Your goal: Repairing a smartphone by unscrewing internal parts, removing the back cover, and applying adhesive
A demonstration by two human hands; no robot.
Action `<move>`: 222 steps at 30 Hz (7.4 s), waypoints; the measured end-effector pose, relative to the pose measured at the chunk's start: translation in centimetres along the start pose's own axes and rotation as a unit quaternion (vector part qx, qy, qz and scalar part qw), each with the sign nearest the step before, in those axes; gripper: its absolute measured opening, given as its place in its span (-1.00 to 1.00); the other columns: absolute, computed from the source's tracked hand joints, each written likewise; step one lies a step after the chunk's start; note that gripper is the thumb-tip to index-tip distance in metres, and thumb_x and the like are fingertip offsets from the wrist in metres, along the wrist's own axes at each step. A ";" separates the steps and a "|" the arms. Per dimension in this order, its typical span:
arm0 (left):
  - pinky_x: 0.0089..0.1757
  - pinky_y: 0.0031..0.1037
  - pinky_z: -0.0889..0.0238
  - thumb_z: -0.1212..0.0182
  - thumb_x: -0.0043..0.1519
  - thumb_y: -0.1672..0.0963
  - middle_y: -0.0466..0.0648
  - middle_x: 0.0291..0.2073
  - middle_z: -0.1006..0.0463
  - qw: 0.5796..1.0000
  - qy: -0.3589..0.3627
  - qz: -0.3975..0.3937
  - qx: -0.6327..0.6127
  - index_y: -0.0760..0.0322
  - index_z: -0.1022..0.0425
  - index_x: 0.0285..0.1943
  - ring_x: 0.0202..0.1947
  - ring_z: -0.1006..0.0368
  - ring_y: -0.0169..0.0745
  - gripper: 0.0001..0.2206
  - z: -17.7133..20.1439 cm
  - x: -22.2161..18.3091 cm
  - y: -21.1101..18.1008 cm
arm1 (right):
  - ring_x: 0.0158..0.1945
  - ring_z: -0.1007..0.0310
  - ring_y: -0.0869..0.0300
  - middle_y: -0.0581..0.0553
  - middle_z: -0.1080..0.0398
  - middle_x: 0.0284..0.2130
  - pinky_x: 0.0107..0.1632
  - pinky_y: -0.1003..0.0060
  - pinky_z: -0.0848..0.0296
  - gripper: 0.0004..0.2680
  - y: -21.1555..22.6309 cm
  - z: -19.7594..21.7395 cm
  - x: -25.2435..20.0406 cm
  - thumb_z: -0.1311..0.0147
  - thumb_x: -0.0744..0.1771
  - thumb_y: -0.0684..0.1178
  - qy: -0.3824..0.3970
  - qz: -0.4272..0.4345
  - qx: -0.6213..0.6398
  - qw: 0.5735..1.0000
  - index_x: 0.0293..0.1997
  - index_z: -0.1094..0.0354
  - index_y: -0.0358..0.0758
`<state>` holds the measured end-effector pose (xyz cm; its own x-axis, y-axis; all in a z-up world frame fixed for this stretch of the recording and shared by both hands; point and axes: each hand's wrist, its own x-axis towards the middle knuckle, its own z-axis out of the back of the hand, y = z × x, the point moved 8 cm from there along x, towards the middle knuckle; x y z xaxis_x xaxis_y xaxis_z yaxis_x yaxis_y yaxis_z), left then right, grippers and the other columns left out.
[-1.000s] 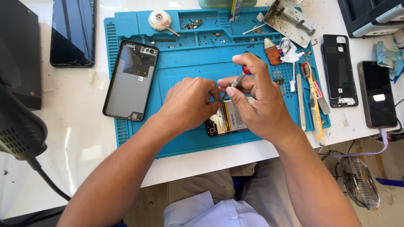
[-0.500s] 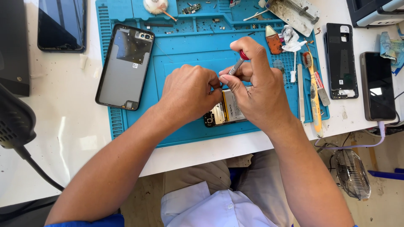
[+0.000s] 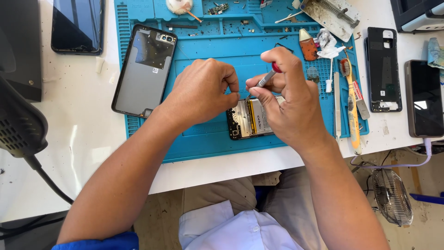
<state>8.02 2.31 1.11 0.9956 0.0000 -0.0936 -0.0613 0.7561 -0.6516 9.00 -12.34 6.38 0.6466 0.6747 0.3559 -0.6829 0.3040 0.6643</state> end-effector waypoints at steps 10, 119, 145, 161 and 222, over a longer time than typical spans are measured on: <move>-0.46 -0.32 -0.10 -0.29 0.20 0.15 -0.23 -0.65 -0.50 0.995 0.053 -0.036 -0.082 0.11 -0.62 -0.38 -0.57 -0.27 -0.34 -0.91 0.1 0.2 0.1 | 0.04 -0.63 0.01 -0.33 -0.55 -0.16 0.08 0.22 -0.58 -0.56 -0.8 -0.5 -1.5 -0.12 0.42 -0.28 -0.046 -0.038 0.072 0.996 0.38 0.13 -0.13; -0.44 -0.18 -0.09 -0.46 0.10 -0.05 -0.12 -0.52 -0.52 0.988 0.098 0.078 0.086 0.00 -0.58 -0.35 -0.43 -0.35 -0.02 -0.79 0.5 0.0 2.6 | -0.01 -0.60 0.11 -0.16 -0.53 -0.05 0.12 0.17 -0.44 -0.70 3.2 -1.6 0.4 0.06 0.43 0.03 0.030 0.031 0.037 0.998 0.29 -0.06 -0.18; -0.42 -0.17 -0.18 -0.51 0.08 -0.14 -0.11 -0.39 -0.58 0.984 0.120 0.099 0.082 -0.03 -0.57 -0.32 -0.33 -0.43 0.01 -0.69 0.5 0.1 2.8 | -0.01 -0.65 0.15 -0.22 -0.59 -0.16 0.15 0.22 -0.62 -0.71 2.9 -0.5 0.4 -0.17 0.40 -0.20 0.014 0.071 -0.042 0.997 0.27 -0.22 -0.23; -0.41 -0.19 -0.15 -0.51 0.11 -0.09 -0.13 -0.45 -0.55 0.987 0.127 0.076 0.058 0.03 -0.58 -0.32 -0.37 -0.38 -0.07 -0.71 0.5 -0.4 1.8 | -0.11 -0.59 -0.11 -0.48 -0.47 -0.13 0.00 -0.03 -0.71 -0.66 -3.9 3.0 -5.9 -0.13 0.42 -0.13 -0.240 -0.069 0.212 0.945 0.31 -0.03 -0.20; -0.43 -0.31 -0.42 -0.27 0.04 0.12 -0.19 -0.76 -0.44 0.998 0.040 -0.003 0.047 0.13 -0.61 -0.52 -0.65 -0.43 -0.11 -0.91 -1.6 0.1 0.2 | -0.53 -0.53 -0.04 -0.42 -0.54 -0.22 -0.40 0.03 -0.45 -0.51 -5.0 6.7 -8.6 -0.14 0.31 -0.29 -0.015 -0.240 -0.215 0.947 0.42 -0.11 -0.62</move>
<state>7.96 1.47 -0.22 0.9868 -0.0547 -0.1523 -0.0444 0.8136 -0.5797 9.11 -24.13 4.39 0.9223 0.3723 0.1033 -0.3791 0.8206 0.4275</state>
